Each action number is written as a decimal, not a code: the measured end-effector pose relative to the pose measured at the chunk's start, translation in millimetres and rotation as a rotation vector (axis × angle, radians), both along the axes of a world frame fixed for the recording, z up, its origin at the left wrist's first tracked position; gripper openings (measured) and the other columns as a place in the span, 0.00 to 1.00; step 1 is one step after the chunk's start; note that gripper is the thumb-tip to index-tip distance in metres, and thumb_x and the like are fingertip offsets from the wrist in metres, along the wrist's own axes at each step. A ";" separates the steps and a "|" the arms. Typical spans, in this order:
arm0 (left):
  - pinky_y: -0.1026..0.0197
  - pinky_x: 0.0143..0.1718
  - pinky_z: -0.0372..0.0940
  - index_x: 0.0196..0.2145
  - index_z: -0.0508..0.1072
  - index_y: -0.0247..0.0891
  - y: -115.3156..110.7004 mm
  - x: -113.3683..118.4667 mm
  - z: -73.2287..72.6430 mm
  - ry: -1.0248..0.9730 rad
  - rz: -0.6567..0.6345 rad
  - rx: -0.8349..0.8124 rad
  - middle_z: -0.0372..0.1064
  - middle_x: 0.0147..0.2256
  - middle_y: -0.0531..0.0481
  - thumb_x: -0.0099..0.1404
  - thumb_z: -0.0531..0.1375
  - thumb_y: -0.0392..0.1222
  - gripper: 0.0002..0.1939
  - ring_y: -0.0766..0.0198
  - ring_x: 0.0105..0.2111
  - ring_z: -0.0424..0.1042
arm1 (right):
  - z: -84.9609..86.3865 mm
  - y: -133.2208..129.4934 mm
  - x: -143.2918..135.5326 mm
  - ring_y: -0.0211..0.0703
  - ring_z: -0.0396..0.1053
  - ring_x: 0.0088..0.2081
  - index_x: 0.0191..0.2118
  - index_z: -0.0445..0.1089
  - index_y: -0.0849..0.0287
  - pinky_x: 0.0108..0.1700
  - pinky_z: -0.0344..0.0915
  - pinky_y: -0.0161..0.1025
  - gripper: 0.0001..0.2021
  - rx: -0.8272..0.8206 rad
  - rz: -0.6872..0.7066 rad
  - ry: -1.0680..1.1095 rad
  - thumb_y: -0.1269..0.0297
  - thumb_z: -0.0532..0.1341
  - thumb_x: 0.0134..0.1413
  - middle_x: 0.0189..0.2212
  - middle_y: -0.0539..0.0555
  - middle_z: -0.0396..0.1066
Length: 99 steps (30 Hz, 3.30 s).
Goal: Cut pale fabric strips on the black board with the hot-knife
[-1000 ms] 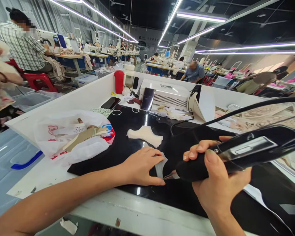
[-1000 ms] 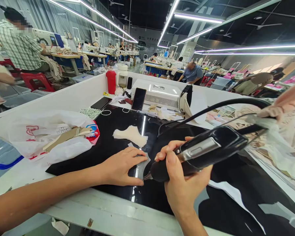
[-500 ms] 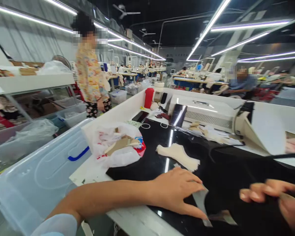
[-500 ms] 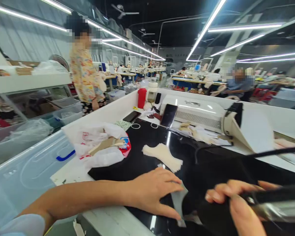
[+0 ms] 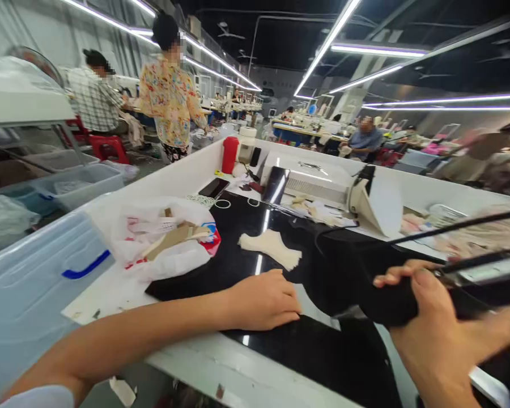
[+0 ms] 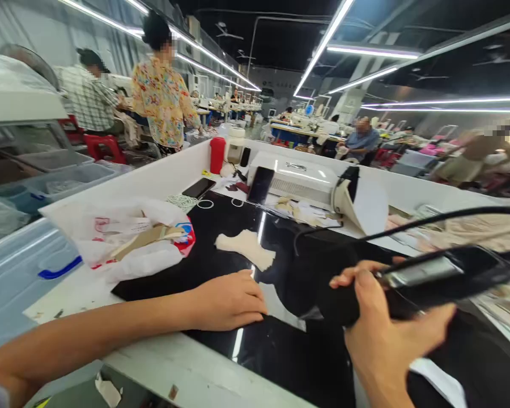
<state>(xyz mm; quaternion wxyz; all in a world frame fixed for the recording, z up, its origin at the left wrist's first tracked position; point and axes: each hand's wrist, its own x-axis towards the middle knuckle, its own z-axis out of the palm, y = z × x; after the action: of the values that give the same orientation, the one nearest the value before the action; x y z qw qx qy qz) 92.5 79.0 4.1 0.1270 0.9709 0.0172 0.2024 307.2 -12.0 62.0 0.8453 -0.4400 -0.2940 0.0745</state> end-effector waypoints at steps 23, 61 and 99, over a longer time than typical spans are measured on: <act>0.56 0.55 0.63 0.46 0.78 0.39 1.7 -4.7 5.2 -0.019 -0.071 -0.227 0.75 0.49 0.46 0.71 0.60 0.36 0.08 0.57 0.49 0.71 | 18.9 -5.9 -66.2 0.37 0.69 0.24 0.45 0.66 0.53 0.26 0.72 0.40 0.20 0.006 0.141 -0.150 0.68 0.72 0.48 0.28 0.43 0.71; 0.51 0.60 0.56 0.52 0.76 0.38 19.6 -9.7 19.8 0.129 -0.257 -0.307 0.73 0.55 0.43 0.67 0.67 0.47 0.19 0.51 0.55 0.70 | 19.3 -11.5 -83.7 0.38 0.68 0.24 0.47 0.65 0.52 0.27 0.70 0.40 0.19 -0.014 0.248 -0.130 0.68 0.70 0.51 0.29 0.45 0.70; 0.36 0.67 0.49 0.58 0.73 0.40 7.6 -9.6 12.8 0.141 -0.205 -0.217 0.70 0.58 0.40 0.69 0.64 0.51 0.23 0.48 0.59 0.68 | 25.6 -23.8 -71.9 0.38 0.68 0.23 0.46 0.66 0.52 0.25 0.71 0.41 0.20 0.007 0.171 -0.087 0.68 0.71 0.48 0.28 0.44 0.71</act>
<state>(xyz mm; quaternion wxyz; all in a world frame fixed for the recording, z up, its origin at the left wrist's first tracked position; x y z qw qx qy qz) 82.9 86.7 16.9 0.2495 0.9599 -0.0515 0.1167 235.4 -35.9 87.6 0.8237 -0.4132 -0.3671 0.1261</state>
